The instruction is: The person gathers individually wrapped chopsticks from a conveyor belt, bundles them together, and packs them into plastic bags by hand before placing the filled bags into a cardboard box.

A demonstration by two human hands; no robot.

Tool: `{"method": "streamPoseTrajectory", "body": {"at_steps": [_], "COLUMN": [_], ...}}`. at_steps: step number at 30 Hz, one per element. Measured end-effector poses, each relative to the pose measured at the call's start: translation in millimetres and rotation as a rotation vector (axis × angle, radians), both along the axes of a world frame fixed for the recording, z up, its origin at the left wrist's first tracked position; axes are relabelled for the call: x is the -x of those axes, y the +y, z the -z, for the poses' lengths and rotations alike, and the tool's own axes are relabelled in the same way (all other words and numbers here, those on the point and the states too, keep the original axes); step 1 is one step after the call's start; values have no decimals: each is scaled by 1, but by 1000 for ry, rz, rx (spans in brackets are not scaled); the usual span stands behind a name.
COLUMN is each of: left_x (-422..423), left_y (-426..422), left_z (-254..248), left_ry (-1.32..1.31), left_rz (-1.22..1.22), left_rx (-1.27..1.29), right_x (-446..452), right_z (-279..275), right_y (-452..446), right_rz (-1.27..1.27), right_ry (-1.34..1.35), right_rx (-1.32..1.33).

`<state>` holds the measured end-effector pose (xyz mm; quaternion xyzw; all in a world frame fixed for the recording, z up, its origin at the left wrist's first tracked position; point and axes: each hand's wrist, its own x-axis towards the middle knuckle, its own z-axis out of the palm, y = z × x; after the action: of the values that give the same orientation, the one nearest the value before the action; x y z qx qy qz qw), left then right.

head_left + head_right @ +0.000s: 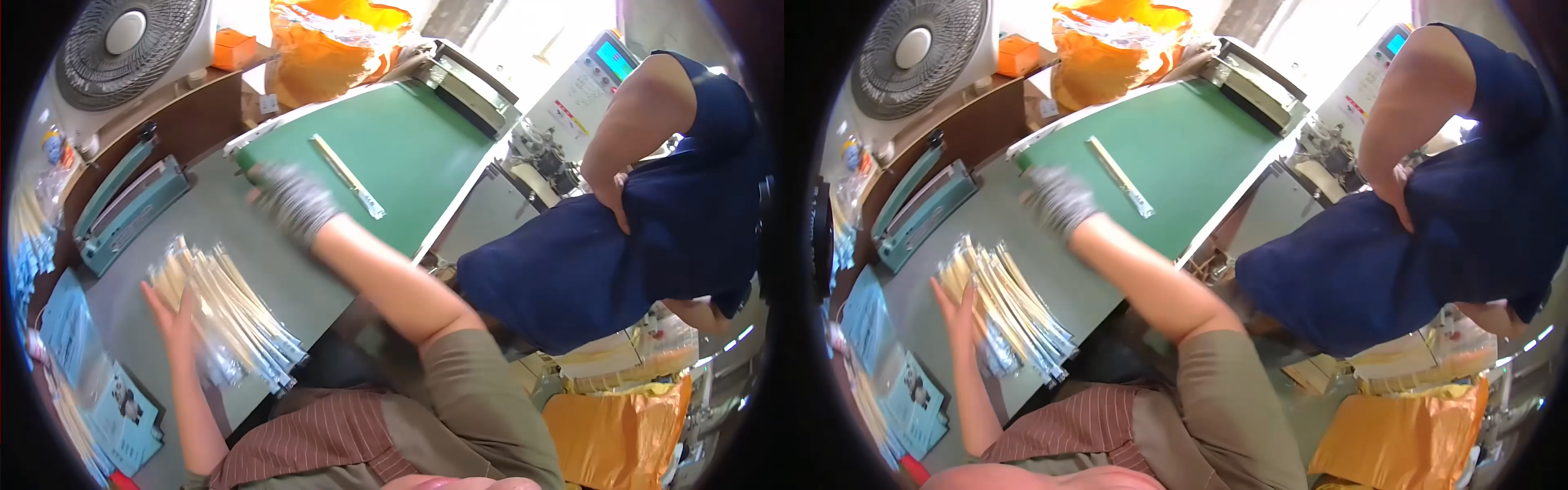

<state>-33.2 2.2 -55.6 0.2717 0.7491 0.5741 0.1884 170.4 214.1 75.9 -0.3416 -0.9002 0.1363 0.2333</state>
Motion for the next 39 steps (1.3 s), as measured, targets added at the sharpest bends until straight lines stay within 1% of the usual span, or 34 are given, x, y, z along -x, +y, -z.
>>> {"method": "streamPoseTrajectory", "body": {"at_steps": [1, 2, 3, 4, 6, 8, 9, 10, 12, 13, 15, 17, 18, 20, 21, 22, 23, 24, 25, 26, 27, 28, 29, 30, 31, 32, 33, 34, 35, 36, 37, 38, 39], "left_x": [10, 7, 8, 11, 7, 4, 4, 4, 2, 1, -2, -3, -5, -8, -9, -3, 8, 22, 35, 55, 62, 57, 38, -25, -23, -31, -37, -52, -57, -68, -71, -73, -70], "left_y": [-2, -4, -9, -9, -11, -16, -16, -16, -16, -16, -11, -12, -11, -8, -7, -10, -12, -13, -19, -18, -16, -7, 4, 4, 2, -4, -25, -42, -60, -70, -75, -73, -73], "left_z": [23, 31, 34, 30, 12, 3, 2, 2, 3, 4, 2, -1, -4, -8, -9, -1, 13, 18, 12, 21, 29, 47, 47, -48, -23, -8, -25, -48, -34, -51, -52, -45, -53], "left_ry": [184, 171, 277, 385, 307, 238, 217, 204, 211, 265, 321, 611, 618, 632, 628, 646, 644, 641, 430, 314, 192, 268, 50, -156, -241, -181, -451, -455, -357, -421, -401, -368, -224], "left_rz": [2, 21, 19, 10, 36, 58, 51, 53, 68, 80, 99, 183, 181, 193, 171, 170, 65, -39, -75, -37, -6, -4, 84, 164, 148, -74, 110, 136, 176, 190, 239, 261, 262], "left_rx": [23, 16, 12, 4, -11, -3, 2, 11, 12, 6, -7, 115, 114, 108, 79, 77, 108, 133, 231, 269, 315, 265, 24, -2, -142, -74, -185, -119, -103, -104, -157, -312, -303], "right_x": [-23, -53, -82, -95, -91, -81, -75, -64, -57, -51, -34, -17, -2, 13, 16, 16, 18, 21, 23, 31, 46, 61, 74, 87, 88, 77, 68, 60, 50, 43, 44, 57, 55], "right_z": [-16, 4, 25, 16, 19, 25, 30, 32, 32, 37, 53, 49, 47, 42, 59, 94, 118, 127, 132, 136, 131, 130, 129, 122, 118, 104, 113, 109, 108, 97, 112, 87, 66], "right_y": [32, 67, 91, 86, 53, 19, 12, 9, -1, -7, -28, -65, -73, -80, -74, -64, -56, -52, -49, -51, -63, -80, -99, -124, -148, -166, -173, -177, -186, -188, -180, -183, -183], "right_rz": [174, 315, 458, 451, 368, 272, 277, 392, 224, 235, 131, -41, -135, -52, -54, 130, 306, 303, 335, 362, 287, 160, 63, -57, -64, -56, -101, -229, -237, -267, -110, 11, -166], "right_ry": [-39, -74, -109, -324, -337, -174, -162, -76, -155, -154, -353, -662, -731, -630, -625, -359, -86, -65, -65, -70, -115, -21, 103, 215, 431, 616, 713, 800, 859, 859, 668, 515, 632], "right_rx": [-126, -316, -504, 88, -77, -53, -65, 162, -168, -164, -227, -121, 200, 465, 451, 285, 116, 107, 78, 54, 113, 221, 375, 550, 809, 1096, 1369, 1505, 1800, 1956, 2009, 1816, 1659]}}
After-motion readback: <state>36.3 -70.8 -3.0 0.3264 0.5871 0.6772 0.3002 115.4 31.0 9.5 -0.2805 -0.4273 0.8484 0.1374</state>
